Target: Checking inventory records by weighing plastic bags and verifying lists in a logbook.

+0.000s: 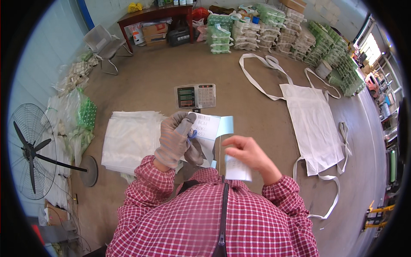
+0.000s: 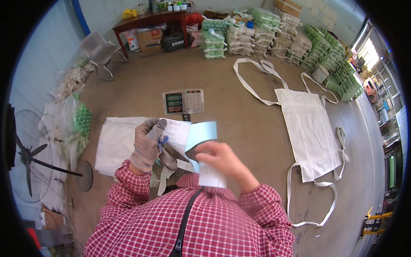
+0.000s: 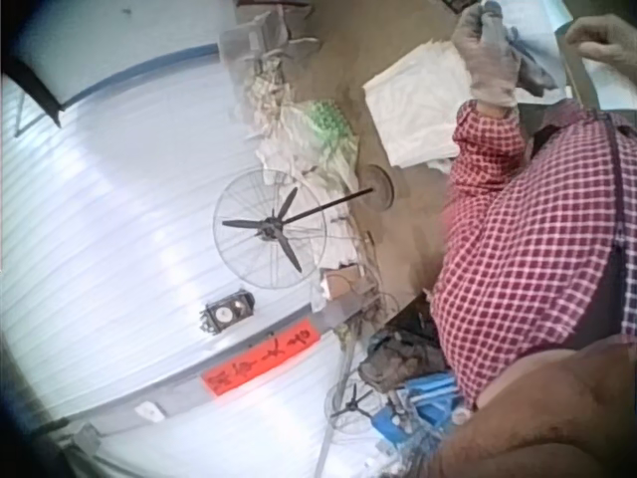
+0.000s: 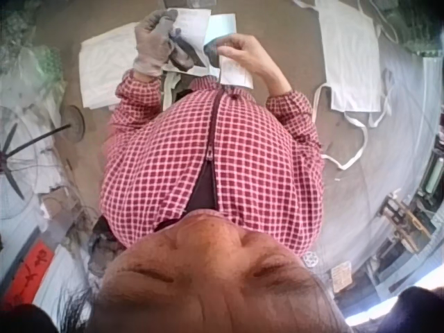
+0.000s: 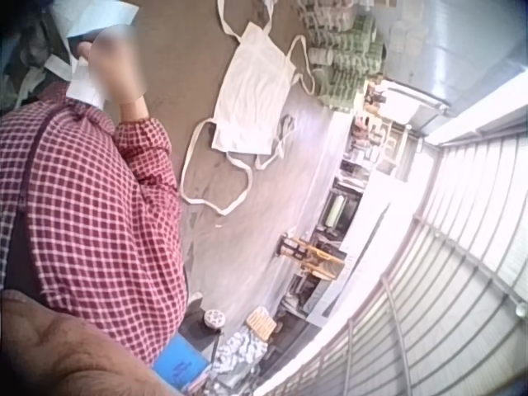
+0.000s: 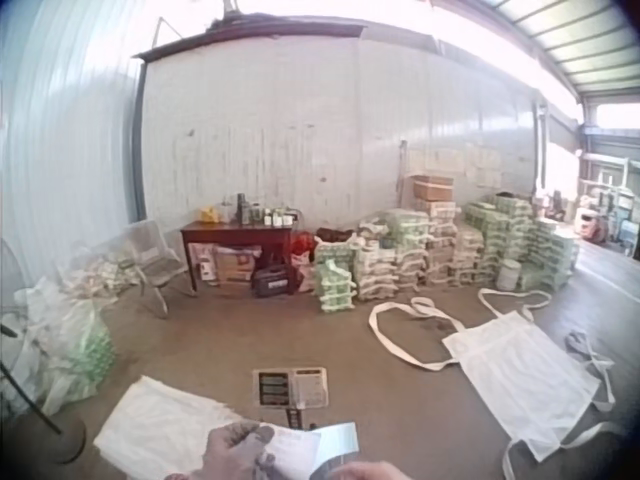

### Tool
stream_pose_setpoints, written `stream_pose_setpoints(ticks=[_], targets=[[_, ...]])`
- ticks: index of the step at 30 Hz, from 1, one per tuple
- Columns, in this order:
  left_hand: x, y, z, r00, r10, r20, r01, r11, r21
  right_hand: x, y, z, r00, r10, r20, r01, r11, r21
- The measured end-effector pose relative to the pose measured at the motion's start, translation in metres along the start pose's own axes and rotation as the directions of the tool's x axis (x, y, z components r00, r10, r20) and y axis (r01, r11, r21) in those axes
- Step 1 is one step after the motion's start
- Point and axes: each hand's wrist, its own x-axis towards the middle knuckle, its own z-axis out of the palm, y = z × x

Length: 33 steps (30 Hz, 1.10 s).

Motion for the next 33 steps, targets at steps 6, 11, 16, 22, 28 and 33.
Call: stream_pose_setpoints(ticks=[6, 11, 16, 22, 28, 33], targets=[[-0.005, 0.005, 0.010, 0.997, -0.023, -0.079, 0.010, 0.988, -0.153, 0.013, 0.008, 0.038, 0.997, -0.057, -0.056, 0.032, 0.926, -0.375], [-0.001, -0.006, -0.003, 0.996, -0.045, -0.078, 0.034, 0.989, -0.145, 0.023, 0.028, 0.047, 0.978, -0.183, -0.098, 0.117, 0.875, -0.469], [0.007, -0.011, -0.022, 0.998, -0.043, -0.053, 0.026, 0.954, -0.300, 0.020, 0.013, 0.039, 0.975, -0.181, -0.131, 0.131, 0.938, -0.320], [0.043, -0.053, -0.091, 0.979, -0.065, -0.196, 0.000, 0.950, -0.313, 0.017, -0.008, 0.010, 0.986, 0.069, -0.152, -0.074, 0.997, -0.031], [0.039, -0.036, -0.137, 0.808, 0.170, -0.564, -0.290, 0.948, -0.130, 0.003, -0.018, -0.040, 0.970, 0.107, -0.217, -0.039, 0.954, 0.299], [0.025, -0.047, -0.208, 0.823, 0.381, -0.422, -0.319, 0.924, 0.212, -0.003, -0.017, -0.077, 0.947, 0.094, -0.307, 0.032, 0.924, 0.382]])
